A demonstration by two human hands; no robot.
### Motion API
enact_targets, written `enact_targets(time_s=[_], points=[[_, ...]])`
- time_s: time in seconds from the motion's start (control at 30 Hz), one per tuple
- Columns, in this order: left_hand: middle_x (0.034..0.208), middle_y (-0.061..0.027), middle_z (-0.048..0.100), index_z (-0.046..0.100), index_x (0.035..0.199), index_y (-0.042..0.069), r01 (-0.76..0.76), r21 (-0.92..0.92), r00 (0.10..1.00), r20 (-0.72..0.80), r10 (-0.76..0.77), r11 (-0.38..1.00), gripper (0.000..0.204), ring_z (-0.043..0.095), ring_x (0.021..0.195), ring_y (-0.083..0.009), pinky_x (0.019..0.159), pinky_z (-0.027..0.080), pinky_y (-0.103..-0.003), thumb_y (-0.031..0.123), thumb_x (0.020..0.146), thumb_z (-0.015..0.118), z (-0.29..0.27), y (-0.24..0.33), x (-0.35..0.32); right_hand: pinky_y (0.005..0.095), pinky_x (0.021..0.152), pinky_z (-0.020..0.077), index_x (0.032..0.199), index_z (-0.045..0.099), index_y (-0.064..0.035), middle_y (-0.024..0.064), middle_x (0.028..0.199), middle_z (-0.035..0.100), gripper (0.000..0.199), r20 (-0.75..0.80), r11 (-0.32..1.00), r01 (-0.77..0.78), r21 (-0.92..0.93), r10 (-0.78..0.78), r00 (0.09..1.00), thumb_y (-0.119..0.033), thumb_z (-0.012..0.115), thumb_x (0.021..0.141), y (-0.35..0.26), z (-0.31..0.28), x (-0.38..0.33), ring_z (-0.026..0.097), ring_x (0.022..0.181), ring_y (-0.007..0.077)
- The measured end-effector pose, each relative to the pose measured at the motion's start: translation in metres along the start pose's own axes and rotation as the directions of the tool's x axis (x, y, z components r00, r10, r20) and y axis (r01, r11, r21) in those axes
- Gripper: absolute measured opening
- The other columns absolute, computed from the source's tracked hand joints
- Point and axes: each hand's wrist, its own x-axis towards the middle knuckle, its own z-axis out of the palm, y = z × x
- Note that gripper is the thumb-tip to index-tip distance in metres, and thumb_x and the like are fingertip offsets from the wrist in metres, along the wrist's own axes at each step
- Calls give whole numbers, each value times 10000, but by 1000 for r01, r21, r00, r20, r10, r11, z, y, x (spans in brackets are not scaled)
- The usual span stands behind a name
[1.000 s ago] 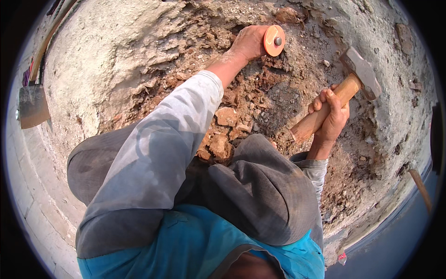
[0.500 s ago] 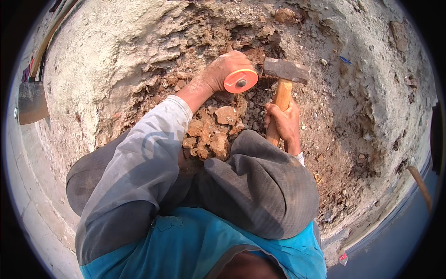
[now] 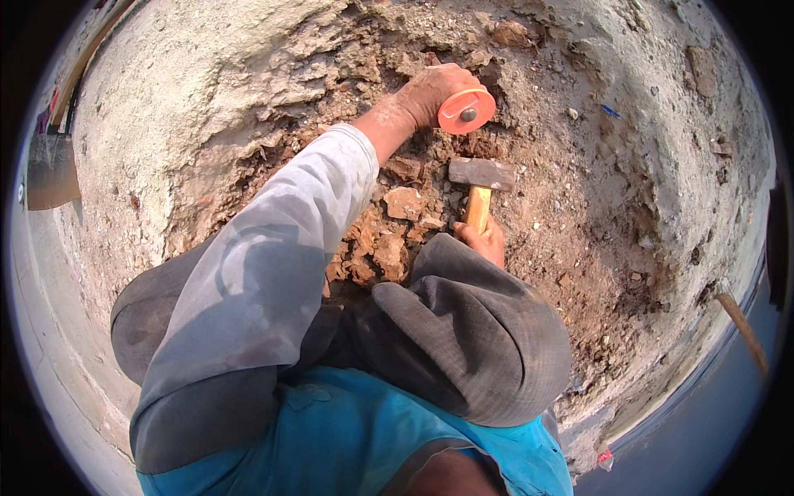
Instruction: The person uses a hammer and a chisel to break and remove pieces of hard earth and stones from a hole in the ground.
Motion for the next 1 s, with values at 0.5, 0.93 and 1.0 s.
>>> enact_targets(time_s=[0.5, 0.93, 1.0], points=[[812, -40, 645, 661, 845, 138, 147, -71, 961, -228, -159, 987, 216, 643, 799, -256, 758, 519, -373, 190, 662, 765, 17, 25, 3, 265, 556, 389, 961, 564, -46, -25, 720, 536, 175, 67, 1000, -18, 5, 17, 998, -100, 666, 830, 13, -7, 16, 488, 613, 83], [875, -114, 654, 646, 910, 55, 148, -526, 975, -66, -213, 838, 393, 632, 854, -337, 762, 512, -429, 281, 639, 820, -18, 149, 11, 253, 624, 458, 1082, 588, -33, -9, 821, 595, 255, 109, 979, 73, 191, -95, 989, -90, 684, 853, 28, -18, 40, 548, 690, 90], [836, -83, 626, 631, 887, 59, -1, -501, 983, -159, -90, 866, 345, 621, 804, -304, 730, 499, -406, 233, 638, 794, -17, 151, 38, 246, 577, 437, 1046, 579, -46, -8, 791, 582, 224, 120, 996, 93, -3, -92, 989, -90, 672, 847, 14, -16, 18, 522, 636, 82]])
